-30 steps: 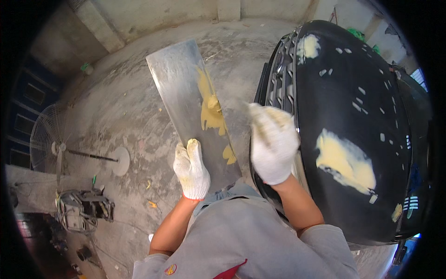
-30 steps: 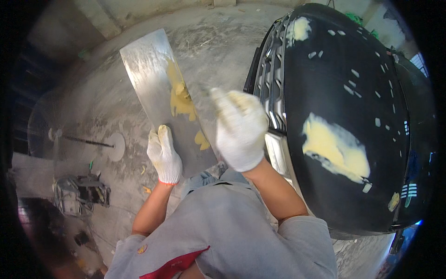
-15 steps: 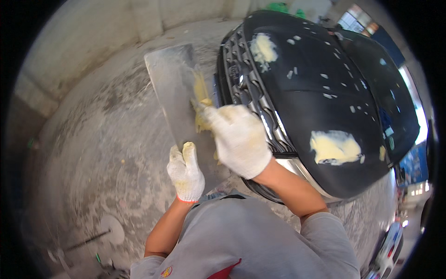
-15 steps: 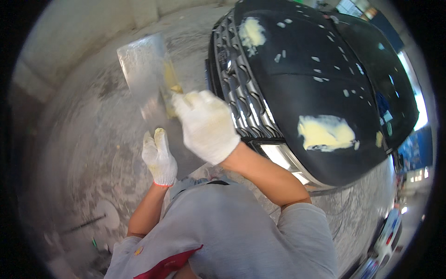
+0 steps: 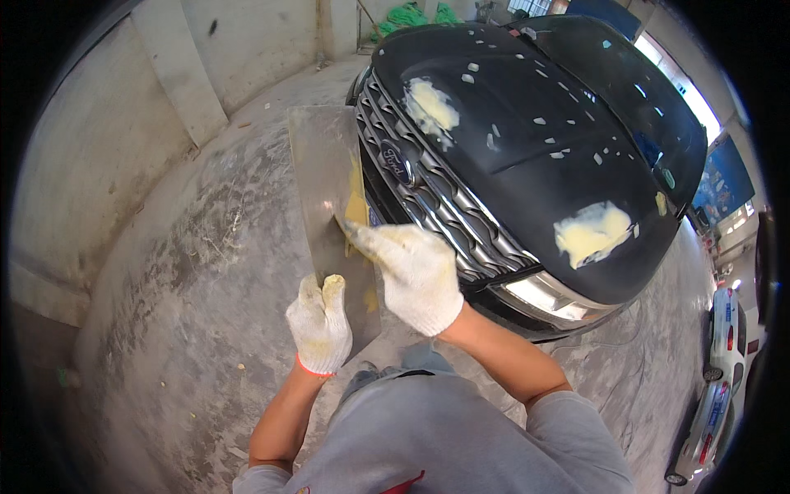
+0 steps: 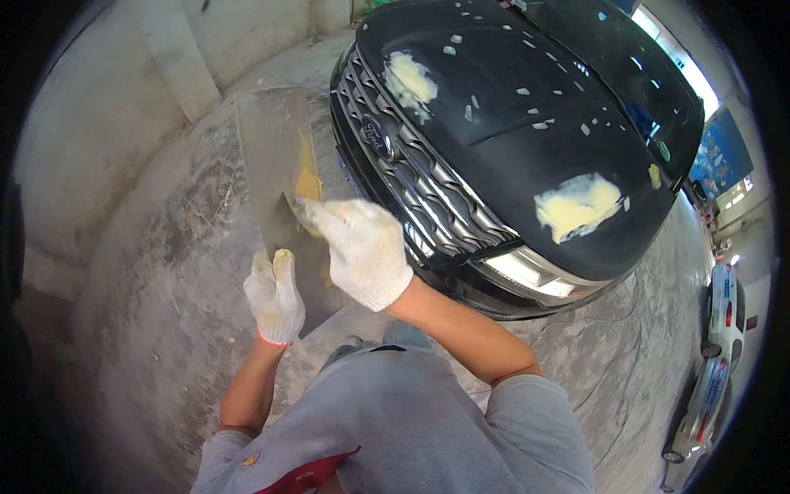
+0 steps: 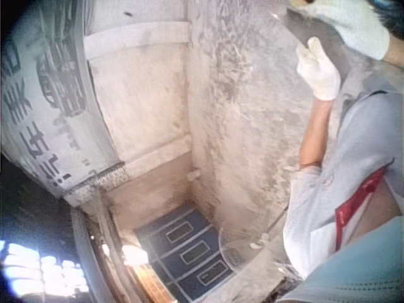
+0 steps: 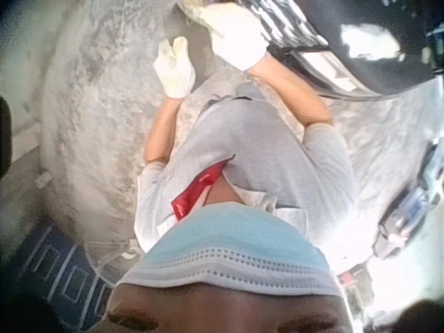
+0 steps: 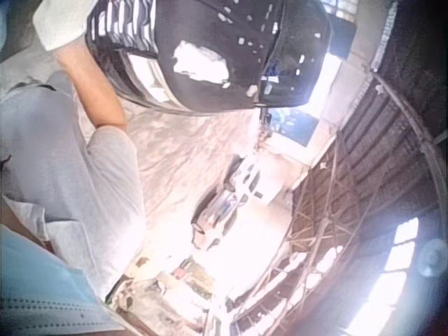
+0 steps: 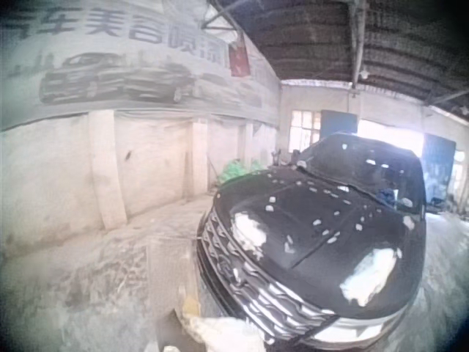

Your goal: The person applies yellow body filler to the front hood of a black car using a small metal spreader and a larger metal mixing board. They repeatedly scoop filler from the board and spread it in smooth strokes across the hood surface.

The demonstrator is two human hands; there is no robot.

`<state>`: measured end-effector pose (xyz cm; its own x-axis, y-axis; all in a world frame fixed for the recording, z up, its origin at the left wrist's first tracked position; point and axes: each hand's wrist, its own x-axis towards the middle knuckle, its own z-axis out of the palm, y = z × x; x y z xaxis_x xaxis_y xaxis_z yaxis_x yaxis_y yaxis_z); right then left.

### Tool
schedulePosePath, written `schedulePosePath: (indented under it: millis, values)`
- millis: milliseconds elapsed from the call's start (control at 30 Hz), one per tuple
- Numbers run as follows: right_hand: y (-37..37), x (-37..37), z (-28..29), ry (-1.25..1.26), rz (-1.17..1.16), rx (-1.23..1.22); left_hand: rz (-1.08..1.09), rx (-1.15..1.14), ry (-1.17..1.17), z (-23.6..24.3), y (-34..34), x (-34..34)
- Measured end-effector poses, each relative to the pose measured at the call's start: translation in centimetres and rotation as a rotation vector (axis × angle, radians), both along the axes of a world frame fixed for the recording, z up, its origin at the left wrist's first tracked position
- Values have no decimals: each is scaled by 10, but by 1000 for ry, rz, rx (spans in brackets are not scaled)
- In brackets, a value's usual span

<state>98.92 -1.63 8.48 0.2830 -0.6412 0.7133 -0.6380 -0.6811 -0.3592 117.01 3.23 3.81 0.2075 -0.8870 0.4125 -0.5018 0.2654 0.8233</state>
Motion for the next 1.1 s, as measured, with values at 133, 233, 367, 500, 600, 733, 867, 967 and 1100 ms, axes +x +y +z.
schedulePosePath:
  millis: [133, 233, 367, 500, 600, 733, 867, 967, 1100]
  values:
    - [-4, 22, -27, -7, 25, -13, 43, -20, -27, -1, -30, 27]
    - [-35, 34, -24, -105, 135, 7, 230, 56, 19, -12, -60, 55]
    - [-80, 59, -2, -636, 24, 361, 305, -93, 324, -39, -91, 73]
    - [-135, 103, -8, -589, 25, 649, 276, 0, 217, -68, -112, 70]
    - [-183, 146, -24, -318, 102, 661, 368, -1, 354, -75, -161, 91]
    - [-271, 162, -12, 41, 320, 548, 451, 19, 326, -54, -231, 147]
    - [-357, 197, 3, -177, 181, -32, 467, 65, 222, -34, -295, 176]
    - [-381, 216, 7, 144, 331, -24, 456, 54, 150, -30, -340, 183]
    - [-433, 223, 15, 78, 135, -44, 370, -29, 147, -31, -404, 192]
